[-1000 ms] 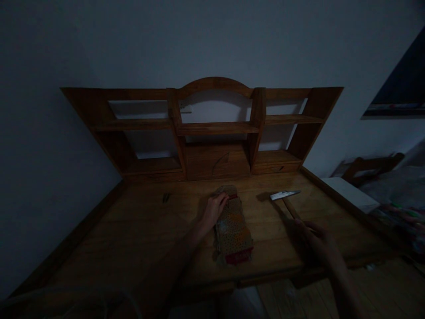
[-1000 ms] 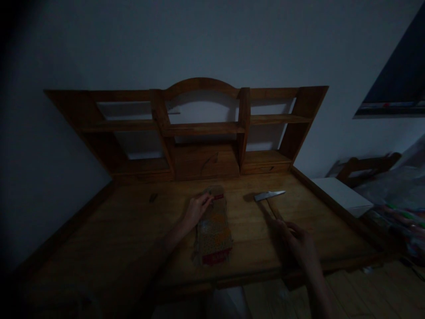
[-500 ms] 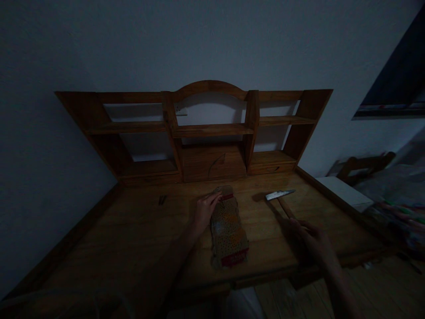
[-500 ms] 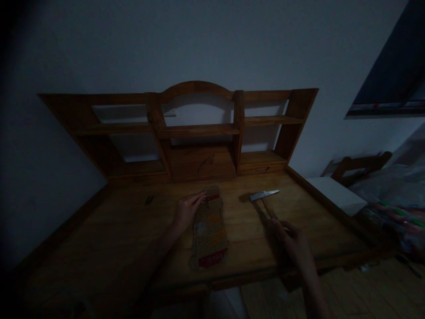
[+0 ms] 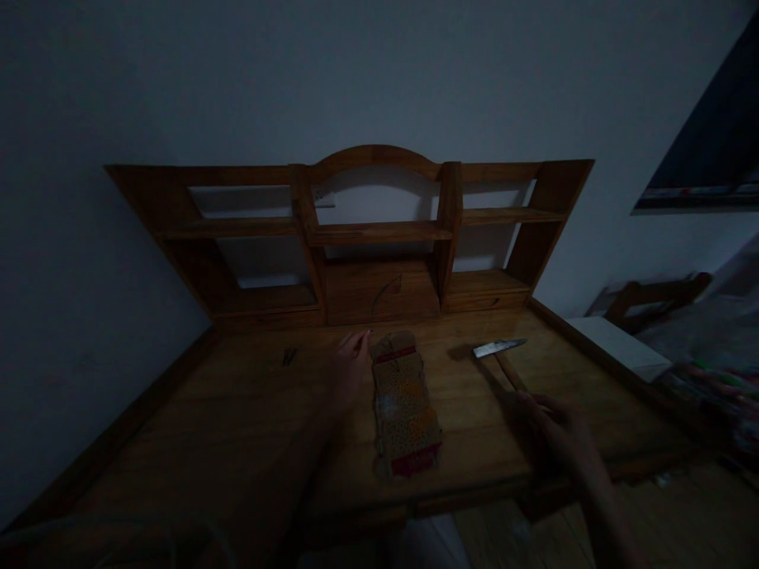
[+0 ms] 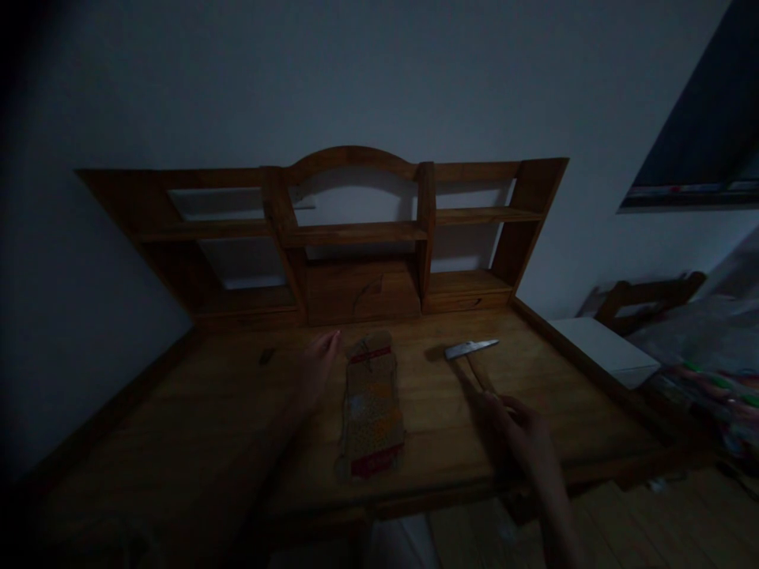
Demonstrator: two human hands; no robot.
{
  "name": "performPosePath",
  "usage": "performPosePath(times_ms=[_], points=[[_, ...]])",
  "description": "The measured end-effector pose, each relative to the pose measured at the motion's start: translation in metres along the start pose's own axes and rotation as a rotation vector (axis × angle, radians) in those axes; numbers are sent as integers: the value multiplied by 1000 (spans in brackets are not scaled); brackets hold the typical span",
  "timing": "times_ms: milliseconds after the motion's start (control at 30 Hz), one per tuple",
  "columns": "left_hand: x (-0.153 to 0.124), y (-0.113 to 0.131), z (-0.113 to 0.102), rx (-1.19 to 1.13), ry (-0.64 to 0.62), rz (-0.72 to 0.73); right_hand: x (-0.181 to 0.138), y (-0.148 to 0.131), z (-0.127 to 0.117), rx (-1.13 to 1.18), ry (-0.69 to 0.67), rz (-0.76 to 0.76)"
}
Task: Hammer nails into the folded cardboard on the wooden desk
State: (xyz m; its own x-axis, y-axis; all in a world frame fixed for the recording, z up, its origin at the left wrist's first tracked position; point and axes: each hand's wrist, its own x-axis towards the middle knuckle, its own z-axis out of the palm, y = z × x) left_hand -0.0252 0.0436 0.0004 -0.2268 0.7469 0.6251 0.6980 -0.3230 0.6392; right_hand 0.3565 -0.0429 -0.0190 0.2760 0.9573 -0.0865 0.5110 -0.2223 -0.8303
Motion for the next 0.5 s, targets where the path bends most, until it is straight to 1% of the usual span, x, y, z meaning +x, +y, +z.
performPosePath(times_ms=[133,233,300,367,500], points=[[8,-5,-7,65,53,6,3,5,1,38,-21,-21],[10,-5,-11,86,49,32,1,2,-1,45,-22,-48],[8,-2,-12,94,23,64,-2,-2,-2,38,-22,-40],[3,2,-12,89,-63,112,-5,-6,-4,43,-22,-30],[-12,12,-10,13,-366,204,-7,-8,-4,44,-12,-46]])
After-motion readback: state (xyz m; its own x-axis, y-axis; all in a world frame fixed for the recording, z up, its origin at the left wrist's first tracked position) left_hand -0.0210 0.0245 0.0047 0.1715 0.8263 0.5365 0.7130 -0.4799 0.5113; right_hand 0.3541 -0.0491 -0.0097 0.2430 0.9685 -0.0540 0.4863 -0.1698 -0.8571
